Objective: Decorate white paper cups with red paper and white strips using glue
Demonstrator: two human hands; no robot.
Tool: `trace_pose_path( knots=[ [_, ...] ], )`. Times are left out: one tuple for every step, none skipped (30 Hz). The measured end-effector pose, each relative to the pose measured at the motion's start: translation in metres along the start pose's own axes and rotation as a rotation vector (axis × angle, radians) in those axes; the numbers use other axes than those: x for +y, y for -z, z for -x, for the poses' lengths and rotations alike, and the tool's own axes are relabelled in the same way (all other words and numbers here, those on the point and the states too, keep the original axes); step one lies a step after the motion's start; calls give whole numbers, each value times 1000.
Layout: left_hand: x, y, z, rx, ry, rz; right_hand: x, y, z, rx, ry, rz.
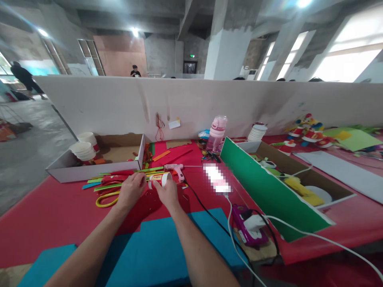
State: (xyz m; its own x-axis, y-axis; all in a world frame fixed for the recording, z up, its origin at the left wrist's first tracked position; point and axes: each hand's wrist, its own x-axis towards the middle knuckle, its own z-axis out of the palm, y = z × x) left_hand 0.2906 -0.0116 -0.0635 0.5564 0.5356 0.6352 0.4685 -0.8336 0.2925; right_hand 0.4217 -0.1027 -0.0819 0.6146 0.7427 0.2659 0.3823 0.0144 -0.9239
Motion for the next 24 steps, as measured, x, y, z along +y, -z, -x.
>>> trace_pose_path(
  knots=[
    [-6,2,-1,30,25,1,-1,1,0,-6,-1,-12],
    [-11,3,-1,52,43,17,-1,1,0,-5,-3,-31],
    [-15,5,-2,65,53,53,-1,1,0,4,-5,-55],
    [-18,6,-2,67,55,100,-1,1,-1,17,-10,-77],
    [-18,8,-2,60,49,153,-1,1,-1,33,-17,-96],
    [-18,9,-2,47,32,206,0,0,-2,47,-23,-112],
    [-15,11,-2,29,3,256,1,0,-3,62,-25,-127],
    [-12,12,-2,9,-33,300,2,0,-4,75,-26,-142],
    [-9,13,-3,-9,-74,340,3,-1,-4,85,-25,-156],
    [-6,15,-3,-24,-117,376,4,-1,-5,93,-25,-165],
    [-3,15,-3,-30,-150,403,4,-1,-5,96,-23,-170],
    [-1,15,-4,-26,-175,418,4,-1,-5,93,-20,-168],
    [0,15,-4,-16,-192,421,4,-1,-5,87,-15,-157],
    [0,14,-3,2,-205,415,4,-1,-5,80,-8,-140],
    [0,13,-3,20,-218,401,3,-1,-4,75,4,-118],
    [0,11,-2,35,-231,381,2,-1,-3,71,19,-95],
    [0,8,-1,48,-244,359,0,-2,-2,68,36,-75],
    [-1,6,0,57,-256,335,-1,-2,-1,66,50,-58],
    [-1,4,2,63,-265,309,-2,-2,0,66,58,-44],
    [-1,2,3,67,-273,278,-3,-2,1,66,61,-31],
    [-1,0,4,71,-281,242,-4,-3,2,66,61,-18],
    [0,-1,5,76,-290,196,-5,-3,3,65,57,-5],
    [1,-2,6,77,-301,138,-6,-3,3,68,51,8],
    [3,-3,6,75,-314,67,-6,-3,3,71,44,20]
  ],
)
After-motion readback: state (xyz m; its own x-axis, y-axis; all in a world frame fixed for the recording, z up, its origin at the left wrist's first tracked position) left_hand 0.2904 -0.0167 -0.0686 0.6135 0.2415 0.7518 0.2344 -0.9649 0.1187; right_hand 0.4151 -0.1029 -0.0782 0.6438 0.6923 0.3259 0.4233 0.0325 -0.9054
